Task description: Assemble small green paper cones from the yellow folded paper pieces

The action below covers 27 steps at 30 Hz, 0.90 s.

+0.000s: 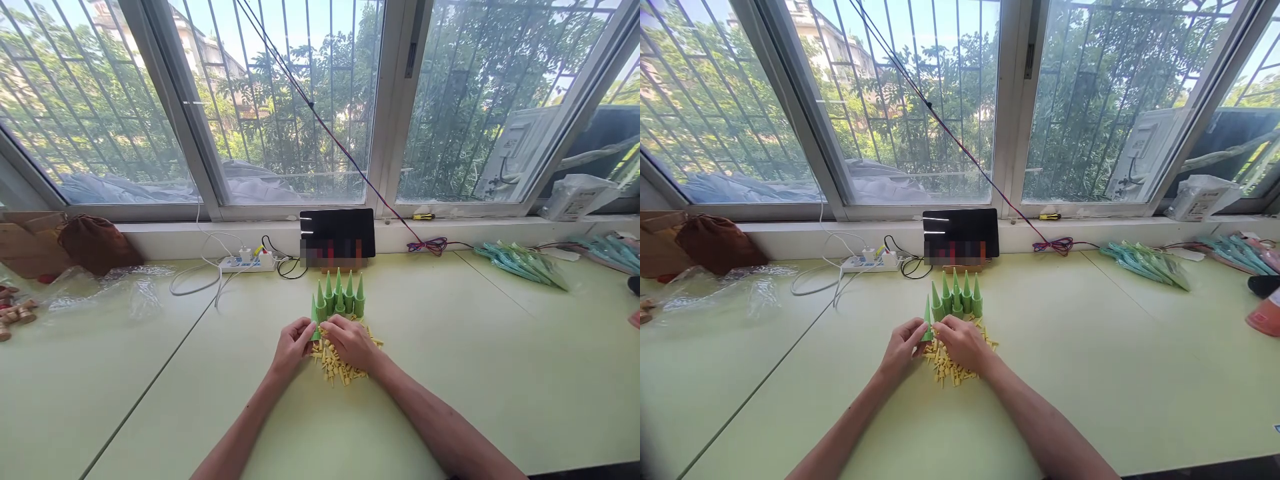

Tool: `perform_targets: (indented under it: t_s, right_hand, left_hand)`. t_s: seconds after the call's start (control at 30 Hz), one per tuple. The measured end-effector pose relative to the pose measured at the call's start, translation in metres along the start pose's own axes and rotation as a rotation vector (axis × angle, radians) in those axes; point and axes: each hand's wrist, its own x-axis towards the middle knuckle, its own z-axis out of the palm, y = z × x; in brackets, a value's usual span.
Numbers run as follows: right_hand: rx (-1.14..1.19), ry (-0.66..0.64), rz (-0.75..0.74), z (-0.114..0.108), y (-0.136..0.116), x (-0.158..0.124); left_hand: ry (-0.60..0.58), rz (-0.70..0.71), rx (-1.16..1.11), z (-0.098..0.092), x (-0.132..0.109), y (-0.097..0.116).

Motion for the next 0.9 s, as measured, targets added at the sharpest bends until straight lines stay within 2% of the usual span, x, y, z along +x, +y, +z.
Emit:
perform_targets:
  t_s: [0.33,0.63,0.9]
  right_hand:
    - [-0.046,-0.054,-0.012,-0.007,-0.004,0.003]
    - [-0.056,-0.062,-0.018,-0.005,-0.003,0.002]
    - [-0.07,-0.05,-0.007,0.0,0.001,-0.001]
  left_hand:
    - [0.001,0.032,0.056,0.004,-0.002,0.013]
    - [-0.011,0.037,0.081,0.001,0.0,0.003]
    - [0.011,0.112,0.155,0.0,-0.001,-0.005]
